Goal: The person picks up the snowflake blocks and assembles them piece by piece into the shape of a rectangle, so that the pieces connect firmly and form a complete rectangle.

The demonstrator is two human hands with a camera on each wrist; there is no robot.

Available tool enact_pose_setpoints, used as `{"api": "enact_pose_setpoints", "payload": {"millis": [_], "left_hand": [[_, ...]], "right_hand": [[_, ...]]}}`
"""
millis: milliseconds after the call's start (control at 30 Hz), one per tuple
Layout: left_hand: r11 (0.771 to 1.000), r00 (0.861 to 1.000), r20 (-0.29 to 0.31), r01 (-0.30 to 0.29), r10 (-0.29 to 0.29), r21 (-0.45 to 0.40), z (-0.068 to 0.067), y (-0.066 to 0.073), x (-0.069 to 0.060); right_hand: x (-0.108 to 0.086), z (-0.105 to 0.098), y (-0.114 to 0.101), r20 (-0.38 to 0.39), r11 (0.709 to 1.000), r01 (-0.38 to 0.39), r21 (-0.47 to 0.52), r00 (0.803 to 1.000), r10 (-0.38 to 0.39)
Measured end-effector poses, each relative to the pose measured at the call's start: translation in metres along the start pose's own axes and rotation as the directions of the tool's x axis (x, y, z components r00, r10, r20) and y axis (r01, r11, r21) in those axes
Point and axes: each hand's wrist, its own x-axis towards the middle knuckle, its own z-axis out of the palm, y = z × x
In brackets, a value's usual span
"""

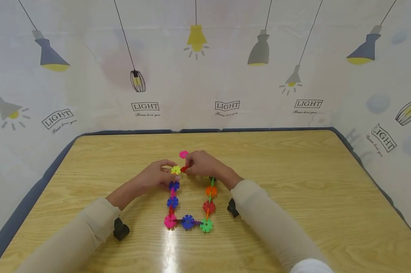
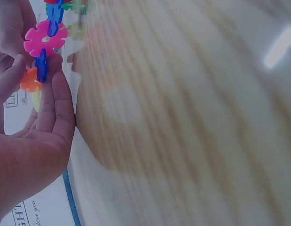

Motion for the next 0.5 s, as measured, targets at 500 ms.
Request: {"api": "enact_pose_setpoints", "payload": {"millis": [500], "left_hand": [[0.995,0.998,-0.058,-0.015,0.009,-0.102,-0.0042,-0.0037,-0.001]], "right_hand": [[-0.0015,0.0047,-0.0074,-0.05,0.997,0.043,-0.057,0.998,-0.046]]}}
